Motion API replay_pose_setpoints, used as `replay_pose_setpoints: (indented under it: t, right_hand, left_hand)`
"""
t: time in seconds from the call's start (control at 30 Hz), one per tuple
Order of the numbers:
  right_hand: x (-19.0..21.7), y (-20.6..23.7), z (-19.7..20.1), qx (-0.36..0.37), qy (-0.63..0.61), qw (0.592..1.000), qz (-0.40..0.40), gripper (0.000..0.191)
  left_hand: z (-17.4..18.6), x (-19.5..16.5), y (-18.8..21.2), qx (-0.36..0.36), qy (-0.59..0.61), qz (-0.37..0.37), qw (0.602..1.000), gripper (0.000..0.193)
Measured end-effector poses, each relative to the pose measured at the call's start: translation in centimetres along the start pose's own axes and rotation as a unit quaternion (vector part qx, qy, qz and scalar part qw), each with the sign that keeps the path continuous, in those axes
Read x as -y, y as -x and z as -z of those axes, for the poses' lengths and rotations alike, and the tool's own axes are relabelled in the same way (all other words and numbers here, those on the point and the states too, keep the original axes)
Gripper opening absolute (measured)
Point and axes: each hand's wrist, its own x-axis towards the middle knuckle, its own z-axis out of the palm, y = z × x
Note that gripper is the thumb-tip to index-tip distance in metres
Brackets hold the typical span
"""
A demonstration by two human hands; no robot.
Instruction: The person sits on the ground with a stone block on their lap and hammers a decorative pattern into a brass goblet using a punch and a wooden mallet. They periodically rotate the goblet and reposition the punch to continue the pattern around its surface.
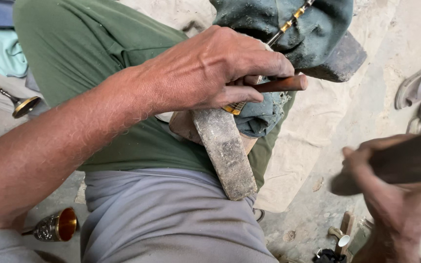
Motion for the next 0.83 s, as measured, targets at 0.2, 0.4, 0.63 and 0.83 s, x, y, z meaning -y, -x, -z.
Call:
replay_pose_setpoints:
  t: [0.2, 0.4, 0.63, 0.83]
  right_hand:
    - [-3.9, -0.1, -2.6, 0.007, -0.051, 0.998, 0.020, 0.031]
    - [-6.4, 0.8, -8.1, 0.033, -0.380, 0.914, -0.136, 0.043]
    - [-5.5, 0.5, -4.2, 0.000, -0.549, 0.834, 0.063, 0.039]
    - [-4.8, -2.9, 0.6, 0.053, -0.378, 0.924, -0.009, 0.035]
  left_hand:
    - [0.9, -0.8, 1.6, -0.088, 0.080, 0.027, 0.993, 0.033]
    - [0.4, -1.0, 1.6, -0.153, 0.131, 0.184, 0.962, 0.052]
    - [-1.5, -0.9, 0.4, -0.107, 0.044, 0.121, 0.986, 0.049]
    - [-1.7, -1.5, -0.9, -0.087, 0.009, 0.168, 0.982, 0.058]
